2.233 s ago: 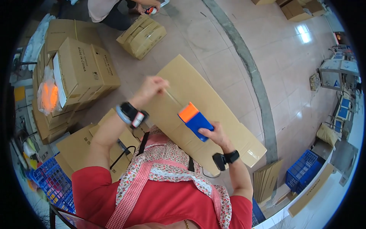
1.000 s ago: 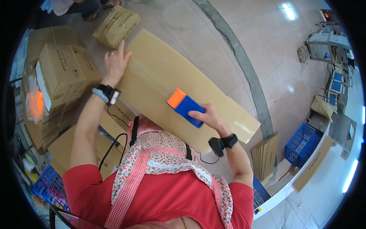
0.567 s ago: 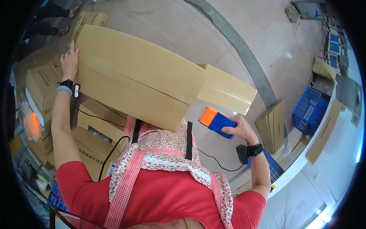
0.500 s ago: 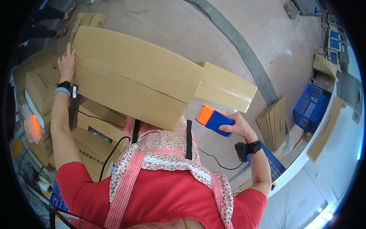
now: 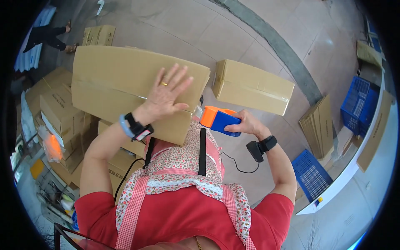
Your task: The person seals cardboard boxes with a tape dispenser, folding the flaps and applying tape across the seams before moving them aside.
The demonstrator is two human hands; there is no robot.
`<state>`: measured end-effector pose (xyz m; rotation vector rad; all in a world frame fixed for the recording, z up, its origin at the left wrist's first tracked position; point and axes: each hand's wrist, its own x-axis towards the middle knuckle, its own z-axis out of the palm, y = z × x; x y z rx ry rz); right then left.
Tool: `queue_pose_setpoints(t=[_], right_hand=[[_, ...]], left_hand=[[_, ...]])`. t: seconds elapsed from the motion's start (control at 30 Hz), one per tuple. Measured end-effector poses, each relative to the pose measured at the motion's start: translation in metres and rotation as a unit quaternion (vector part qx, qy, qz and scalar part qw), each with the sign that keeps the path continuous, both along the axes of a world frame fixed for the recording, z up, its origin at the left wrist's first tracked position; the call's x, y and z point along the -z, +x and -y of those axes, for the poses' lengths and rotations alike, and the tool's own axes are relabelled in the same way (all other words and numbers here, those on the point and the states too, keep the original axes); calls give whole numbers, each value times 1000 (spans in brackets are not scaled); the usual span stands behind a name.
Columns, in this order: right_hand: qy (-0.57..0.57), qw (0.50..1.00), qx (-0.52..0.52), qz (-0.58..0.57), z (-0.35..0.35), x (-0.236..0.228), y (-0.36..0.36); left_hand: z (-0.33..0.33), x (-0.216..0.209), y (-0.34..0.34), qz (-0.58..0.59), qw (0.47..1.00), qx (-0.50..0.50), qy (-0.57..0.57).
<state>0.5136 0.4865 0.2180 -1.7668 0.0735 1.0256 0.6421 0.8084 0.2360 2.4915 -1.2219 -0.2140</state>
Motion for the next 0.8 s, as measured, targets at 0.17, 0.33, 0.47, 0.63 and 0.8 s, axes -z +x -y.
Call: queue_pose_setpoints(t=[0.17,0.33,0.47,0.63,0.8], right_hand=[[22,998,-7,50,11,25,-24],[-21,998,63,21,27,23,-52],[-139,990,4,37,-9,16,-18],[-250,955,-92,129,-54,8,4],[-394,811,-236,362,-36,123,-87]], left_hand=[[22,14,-9,-23,996,27,86],[28,18,-2,-11,997,23,79],[32,17,-6,83,983,156,40],[40,11,-27,39,903,428,24],[63,10,-29,-25,899,436,47]])
